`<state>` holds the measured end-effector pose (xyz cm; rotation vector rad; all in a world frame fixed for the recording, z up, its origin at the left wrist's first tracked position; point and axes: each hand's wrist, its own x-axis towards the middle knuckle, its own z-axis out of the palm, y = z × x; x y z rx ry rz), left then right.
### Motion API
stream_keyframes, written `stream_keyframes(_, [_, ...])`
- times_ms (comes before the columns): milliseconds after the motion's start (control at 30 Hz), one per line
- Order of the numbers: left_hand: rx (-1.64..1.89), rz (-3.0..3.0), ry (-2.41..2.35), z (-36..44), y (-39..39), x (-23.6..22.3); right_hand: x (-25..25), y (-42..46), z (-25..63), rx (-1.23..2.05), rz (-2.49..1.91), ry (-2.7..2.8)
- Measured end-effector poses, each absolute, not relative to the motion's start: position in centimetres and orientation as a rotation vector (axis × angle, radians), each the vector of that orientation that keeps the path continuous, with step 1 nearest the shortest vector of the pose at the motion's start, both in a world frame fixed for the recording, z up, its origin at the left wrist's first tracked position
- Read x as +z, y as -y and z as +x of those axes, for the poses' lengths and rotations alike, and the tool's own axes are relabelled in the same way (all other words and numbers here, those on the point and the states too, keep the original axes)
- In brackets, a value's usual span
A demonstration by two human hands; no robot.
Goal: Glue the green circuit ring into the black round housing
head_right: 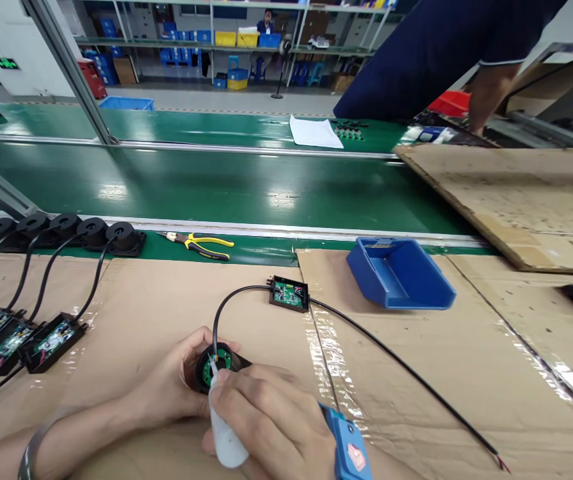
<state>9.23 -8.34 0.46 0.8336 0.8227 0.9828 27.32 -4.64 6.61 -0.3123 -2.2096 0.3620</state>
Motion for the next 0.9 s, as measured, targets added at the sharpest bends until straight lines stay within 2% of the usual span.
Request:
stream_keyframes(600, [1.007, 0.814, -0.773, 9.3, 8.4, 0.2, 6.5, 5.1, 27.4, 0.366, -0.378, 2.227])
stream_keyframes(900, [1.026, 0.801, -0.738, 9.4, 8.5, -0.6, 5.9, 5.3, 27.4, 0.627, -0.405, 2.092])
